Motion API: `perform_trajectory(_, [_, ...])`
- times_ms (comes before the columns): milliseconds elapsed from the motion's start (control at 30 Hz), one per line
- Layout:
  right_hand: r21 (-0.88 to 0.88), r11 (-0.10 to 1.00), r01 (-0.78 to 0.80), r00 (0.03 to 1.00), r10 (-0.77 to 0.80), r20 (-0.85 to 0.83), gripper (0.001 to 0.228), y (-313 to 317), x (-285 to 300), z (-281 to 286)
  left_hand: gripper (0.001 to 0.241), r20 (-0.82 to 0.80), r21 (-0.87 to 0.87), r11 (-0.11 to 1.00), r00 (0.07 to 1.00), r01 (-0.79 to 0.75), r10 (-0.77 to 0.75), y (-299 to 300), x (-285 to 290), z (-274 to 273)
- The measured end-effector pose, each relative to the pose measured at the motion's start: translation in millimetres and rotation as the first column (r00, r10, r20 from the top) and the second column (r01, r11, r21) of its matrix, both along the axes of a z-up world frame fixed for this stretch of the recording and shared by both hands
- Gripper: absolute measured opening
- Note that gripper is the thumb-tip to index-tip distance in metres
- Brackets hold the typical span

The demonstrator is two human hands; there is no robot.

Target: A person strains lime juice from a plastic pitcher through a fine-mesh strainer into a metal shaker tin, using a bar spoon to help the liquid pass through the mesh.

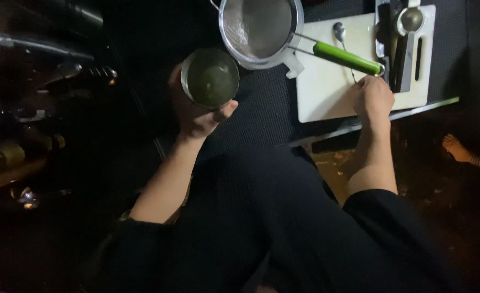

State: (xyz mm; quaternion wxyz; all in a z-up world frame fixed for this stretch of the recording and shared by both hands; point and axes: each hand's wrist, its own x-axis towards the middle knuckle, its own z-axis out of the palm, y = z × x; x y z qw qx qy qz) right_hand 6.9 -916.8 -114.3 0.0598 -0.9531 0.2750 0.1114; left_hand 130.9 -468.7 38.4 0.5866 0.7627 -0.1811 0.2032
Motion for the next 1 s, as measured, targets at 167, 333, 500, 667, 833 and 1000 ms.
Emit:
perform_trajectory(167, [0.642,0.757,0.121,0.991,-0.125,-0.04,0.031,20.1,-7.2,60.4,0.086,0.008,0.007,0.987,0.987,0.163,-0.163,10.6,8.1,29.9])
perform_trajectory(333, [0.965,0.014,0.261,0.857,-0.463,-0.225,0.012,62.7,-24.8,136.8,0.106,-0.01,0.034,0.999,1.0,0.024,-0.023,9.5,-1.8,0.8])
perform_trajectory(500, [0.985,-0.152,-0.078,0.779,-0.626,-0.035,0.014,38.5,-56.7,116.4,0.11,-0.015,0.039,0.999,1.0,0.019,-0.018,13.1,-3.1,-2.1])
perform_trajectory(667, [0.826,-0.259,-0.501,0.5,-0.865,0.032,0.021,13.6,-75.3,131.4,0.099,-0.146,0.01,0.986,0.975,0.169,-0.166,16.7,-10.1,5.8])
perform_trajectory(833, [0.87,0.003,-0.493,0.362,-0.909,0.208,0.019,-47.0,-127.6,116.1,0.1,-0.072,0.096,0.984,0.987,0.149,-0.143,17.3,-8.8,8.8])
perform_trajectory(1000, [0.71,0.658,-0.25,0.346,-0.625,0.7,0.023,-27.6,-125.7,153.2,0.1,-0.113,0.084,0.978,0.977,0.189,-0.18,13.9,-0.9,18.3])
